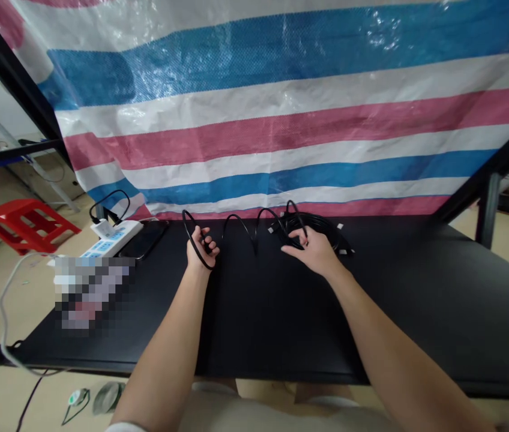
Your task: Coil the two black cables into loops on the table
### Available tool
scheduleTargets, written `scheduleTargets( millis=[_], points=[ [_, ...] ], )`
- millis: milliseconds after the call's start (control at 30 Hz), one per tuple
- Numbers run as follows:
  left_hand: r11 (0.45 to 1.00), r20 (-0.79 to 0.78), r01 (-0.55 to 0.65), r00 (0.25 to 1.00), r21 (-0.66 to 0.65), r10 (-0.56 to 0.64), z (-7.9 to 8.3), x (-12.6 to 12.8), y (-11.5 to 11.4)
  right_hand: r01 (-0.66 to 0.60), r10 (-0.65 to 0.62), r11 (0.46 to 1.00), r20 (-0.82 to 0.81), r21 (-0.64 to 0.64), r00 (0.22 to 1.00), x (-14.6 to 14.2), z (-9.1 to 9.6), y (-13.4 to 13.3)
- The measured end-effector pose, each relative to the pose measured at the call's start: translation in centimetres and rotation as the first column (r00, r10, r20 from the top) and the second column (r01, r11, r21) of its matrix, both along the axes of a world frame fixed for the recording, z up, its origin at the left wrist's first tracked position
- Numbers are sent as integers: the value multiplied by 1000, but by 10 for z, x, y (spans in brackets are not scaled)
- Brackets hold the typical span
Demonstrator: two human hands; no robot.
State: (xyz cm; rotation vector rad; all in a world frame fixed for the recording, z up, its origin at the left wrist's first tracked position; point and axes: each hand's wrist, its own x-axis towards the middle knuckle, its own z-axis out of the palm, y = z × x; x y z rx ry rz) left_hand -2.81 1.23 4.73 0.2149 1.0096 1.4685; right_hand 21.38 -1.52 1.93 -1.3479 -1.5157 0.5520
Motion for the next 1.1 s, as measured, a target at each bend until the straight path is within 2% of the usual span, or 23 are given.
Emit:
scheduleTargets(
  millis=[100,167,233,300,367,433,500,567,667,767,867,933,1000,1100],
  points=[
    [1000,11,-4,1000,1,4,0,0,0,39,-38,999,-50,14,998,-6,-4,3],
    [1000,32,-20,999,19,20,0,-1,0,105,-95,994,-225,33,970,-6,-5,6],
    [996,68,-41,997,77,35,0,-3,0,123,-93,992,-451,37,888,-2,-4,10],
    [985,100,-46,995,167,29,1,-4,-1,67,-25,997,-624,45,781,3,-1,12],
    [972,109,-25,994,236,-1,1,-4,-2,9,39,998,-719,63,694,7,1,13],
    [969,102,2,994,249,-28,2,-3,-3,8,54,997,-764,77,643,10,0,14],
    [974,92,21,995,225,-42,2,-1,-4,57,40,993,-754,102,656,10,-2,14],
    [977,83,39,995,208,-57,2,2,-6,133,-9,982,-669,134,743,7,-5,13],
    [964,81,111,988,241,-134,1,6,-9,274,-191,952,-436,136,879,-1,-7,9],
    [937,85,207,967,280,-239,1,10,-13,438,-403,891,-233,120,885,-9,-4,4],
    [922,77,259,953,289,-292,1,13,-16,506,-481,857,-197,103,854,-14,1,2],
    [925,60,259,956,278,-286,1,15,-15,498,-452,865,-336,62,826,-14,5,4],
    [934,33,249,963,256,-266,-1,16,-13,423,-350,906,-549,7,759,-12,9,5],
    [939,16,228,971,258,-240,-4,19,-10,145,-118,989,-762,-32,636,-12,15,3]
  ],
)
